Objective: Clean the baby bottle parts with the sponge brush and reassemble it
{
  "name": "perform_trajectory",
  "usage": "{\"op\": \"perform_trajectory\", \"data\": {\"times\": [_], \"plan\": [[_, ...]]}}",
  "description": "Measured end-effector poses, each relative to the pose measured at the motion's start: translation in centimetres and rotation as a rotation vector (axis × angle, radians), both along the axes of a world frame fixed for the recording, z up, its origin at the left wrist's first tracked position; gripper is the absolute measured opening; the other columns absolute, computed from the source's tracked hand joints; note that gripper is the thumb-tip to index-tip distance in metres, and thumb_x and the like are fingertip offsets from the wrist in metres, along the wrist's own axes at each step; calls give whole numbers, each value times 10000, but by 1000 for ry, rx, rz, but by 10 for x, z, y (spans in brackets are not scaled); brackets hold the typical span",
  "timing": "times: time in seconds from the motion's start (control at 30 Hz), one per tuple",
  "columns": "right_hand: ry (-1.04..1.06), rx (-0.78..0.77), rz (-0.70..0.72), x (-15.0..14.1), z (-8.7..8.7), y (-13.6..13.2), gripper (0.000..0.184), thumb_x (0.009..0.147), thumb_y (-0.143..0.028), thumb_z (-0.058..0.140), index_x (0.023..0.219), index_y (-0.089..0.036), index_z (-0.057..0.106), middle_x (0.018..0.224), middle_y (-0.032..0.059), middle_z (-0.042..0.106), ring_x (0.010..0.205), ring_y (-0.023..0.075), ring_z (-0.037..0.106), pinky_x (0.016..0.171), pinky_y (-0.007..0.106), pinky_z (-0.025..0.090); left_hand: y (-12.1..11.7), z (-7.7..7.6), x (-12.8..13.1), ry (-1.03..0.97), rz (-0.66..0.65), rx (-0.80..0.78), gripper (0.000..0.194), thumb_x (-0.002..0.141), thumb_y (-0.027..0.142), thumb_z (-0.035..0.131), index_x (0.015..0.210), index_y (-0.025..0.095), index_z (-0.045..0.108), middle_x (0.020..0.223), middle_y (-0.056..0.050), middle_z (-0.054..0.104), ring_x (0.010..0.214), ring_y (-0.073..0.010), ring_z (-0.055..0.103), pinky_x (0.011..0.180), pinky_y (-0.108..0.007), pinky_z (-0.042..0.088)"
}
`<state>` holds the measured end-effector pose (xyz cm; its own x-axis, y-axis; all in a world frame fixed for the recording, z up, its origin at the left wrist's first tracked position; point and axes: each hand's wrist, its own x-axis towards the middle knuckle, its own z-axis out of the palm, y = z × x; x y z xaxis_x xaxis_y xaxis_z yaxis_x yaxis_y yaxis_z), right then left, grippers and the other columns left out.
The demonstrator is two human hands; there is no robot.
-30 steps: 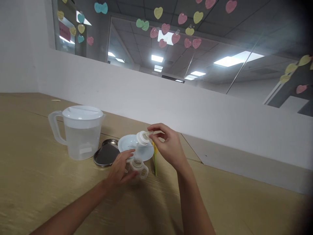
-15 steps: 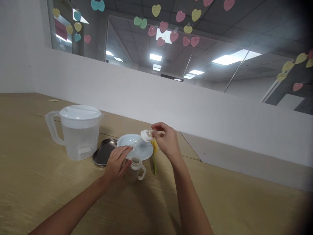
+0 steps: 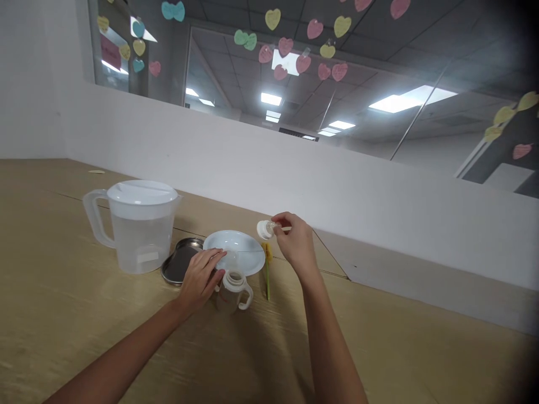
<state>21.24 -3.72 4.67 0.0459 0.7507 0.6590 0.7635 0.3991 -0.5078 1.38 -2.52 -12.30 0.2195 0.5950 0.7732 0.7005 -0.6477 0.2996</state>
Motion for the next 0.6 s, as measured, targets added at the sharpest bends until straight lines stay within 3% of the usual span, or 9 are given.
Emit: {"op": "perform_trajectory", "data": {"times": [0.27, 0.4, 0.6], "plan": [[-22, -10, 62, -7, -5, 0, 202, 666, -108, 465, 777, -178, 618, 799, 35, 631, 753, 151, 561, 693, 306, 465, 3, -3, 0, 36, -61, -115, 333, 921, 313, 312, 1151, 245, 543, 1205, -31, 574, 1209, -195, 408, 1018, -455, 275], [-39, -40, 79, -9, -7, 1, 204, 668, -101, 470, 784, -175, 621, 813, 38, 635, 743, 145, 557, 692, 300, 462, 1, 0, 1, 15, -51, -109, 307, 914, 321, 327, 1061, 231, 582, 1193, -35, 576, 1190, -194, 434, 1004, -434, 305], [-122, -181, 256, -26, -15, -1, 175, 660, -90, 527, 787, -159, 626, 771, 31, 630, 726, 131, 559, 685, 269, 450, -4, 2, 1, -164, 14, 7, 408, 890, 348, 393, 1261, 179, 399, 1236, -104, 527, 1149, -217, 468, 953, -388, 371]]}}
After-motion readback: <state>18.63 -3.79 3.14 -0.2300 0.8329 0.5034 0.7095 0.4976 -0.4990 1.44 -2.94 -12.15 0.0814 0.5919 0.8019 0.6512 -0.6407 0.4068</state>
